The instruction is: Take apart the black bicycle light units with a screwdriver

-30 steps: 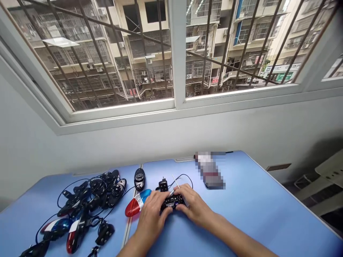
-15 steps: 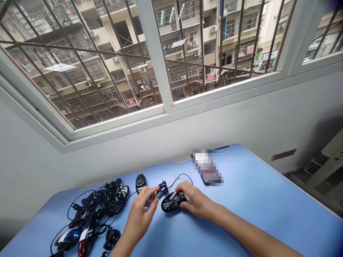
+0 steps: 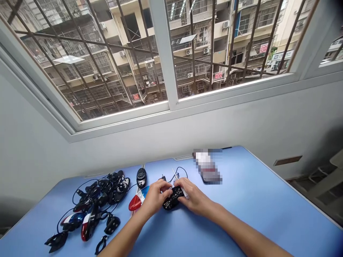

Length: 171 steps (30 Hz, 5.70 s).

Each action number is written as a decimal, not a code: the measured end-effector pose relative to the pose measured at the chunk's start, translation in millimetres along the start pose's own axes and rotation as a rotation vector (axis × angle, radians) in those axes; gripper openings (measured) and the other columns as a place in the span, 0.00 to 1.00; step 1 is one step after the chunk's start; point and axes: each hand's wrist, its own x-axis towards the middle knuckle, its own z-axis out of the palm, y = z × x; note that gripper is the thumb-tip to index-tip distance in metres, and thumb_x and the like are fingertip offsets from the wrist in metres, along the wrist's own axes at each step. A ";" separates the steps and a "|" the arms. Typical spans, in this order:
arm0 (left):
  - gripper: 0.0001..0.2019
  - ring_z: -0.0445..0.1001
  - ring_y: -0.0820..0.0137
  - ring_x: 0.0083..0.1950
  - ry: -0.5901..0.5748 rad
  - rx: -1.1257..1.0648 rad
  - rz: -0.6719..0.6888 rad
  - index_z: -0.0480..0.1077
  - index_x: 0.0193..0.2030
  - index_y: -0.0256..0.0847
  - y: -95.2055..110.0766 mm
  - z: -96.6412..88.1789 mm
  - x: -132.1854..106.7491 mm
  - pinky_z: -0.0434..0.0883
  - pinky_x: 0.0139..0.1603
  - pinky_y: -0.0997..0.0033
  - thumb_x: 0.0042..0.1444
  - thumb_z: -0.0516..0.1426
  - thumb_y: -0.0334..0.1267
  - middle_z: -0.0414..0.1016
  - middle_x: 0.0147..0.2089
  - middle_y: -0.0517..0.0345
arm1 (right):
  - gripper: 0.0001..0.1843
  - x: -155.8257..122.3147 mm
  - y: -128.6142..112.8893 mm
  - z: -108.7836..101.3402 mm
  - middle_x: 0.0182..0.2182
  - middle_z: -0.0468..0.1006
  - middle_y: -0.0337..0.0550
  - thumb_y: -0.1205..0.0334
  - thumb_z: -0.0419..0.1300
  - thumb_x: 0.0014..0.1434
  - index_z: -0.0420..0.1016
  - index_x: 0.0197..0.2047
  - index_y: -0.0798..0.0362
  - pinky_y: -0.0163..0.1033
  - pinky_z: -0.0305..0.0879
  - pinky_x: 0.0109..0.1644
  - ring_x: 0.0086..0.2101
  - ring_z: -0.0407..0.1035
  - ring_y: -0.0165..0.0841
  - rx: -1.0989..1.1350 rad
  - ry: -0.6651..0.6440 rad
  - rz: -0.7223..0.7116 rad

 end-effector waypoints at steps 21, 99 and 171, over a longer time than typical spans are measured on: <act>0.11 0.74 0.56 0.48 -0.054 0.445 0.186 0.73 0.48 0.42 1.0 19.2 -19.3 0.73 0.42 0.59 0.60 0.56 0.30 0.75 0.46 0.49 | 0.26 20.6 23.8 -45.9 0.34 0.78 0.43 0.48 0.72 0.39 0.75 0.39 0.53 0.44 0.73 0.41 0.36 0.73 0.37 0.504 0.662 0.389; 0.21 0.72 0.60 0.60 0.104 0.181 0.034 0.72 0.55 0.43 -45.9 -40.5 21.9 0.67 0.63 0.56 0.56 0.54 0.26 0.75 0.58 0.50 | 0.14 2.4 29.9 -15.1 0.44 0.79 0.48 0.68 0.53 0.64 0.70 0.51 0.48 0.52 0.69 0.49 0.46 0.71 0.42 -0.430 0.754 -0.301; 0.10 0.73 0.59 0.48 -0.169 0.417 0.179 0.73 0.42 0.41 -16.1 -0.7 -39.2 0.73 0.46 0.60 0.53 0.63 0.26 0.76 0.45 0.54 | 0.10 -6.1 21.3 -1.2 0.36 0.76 0.47 0.71 0.51 0.67 0.69 0.47 0.52 0.36 0.71 0.35 0.35 0.71 0.34 -0.552 0.099 -0.515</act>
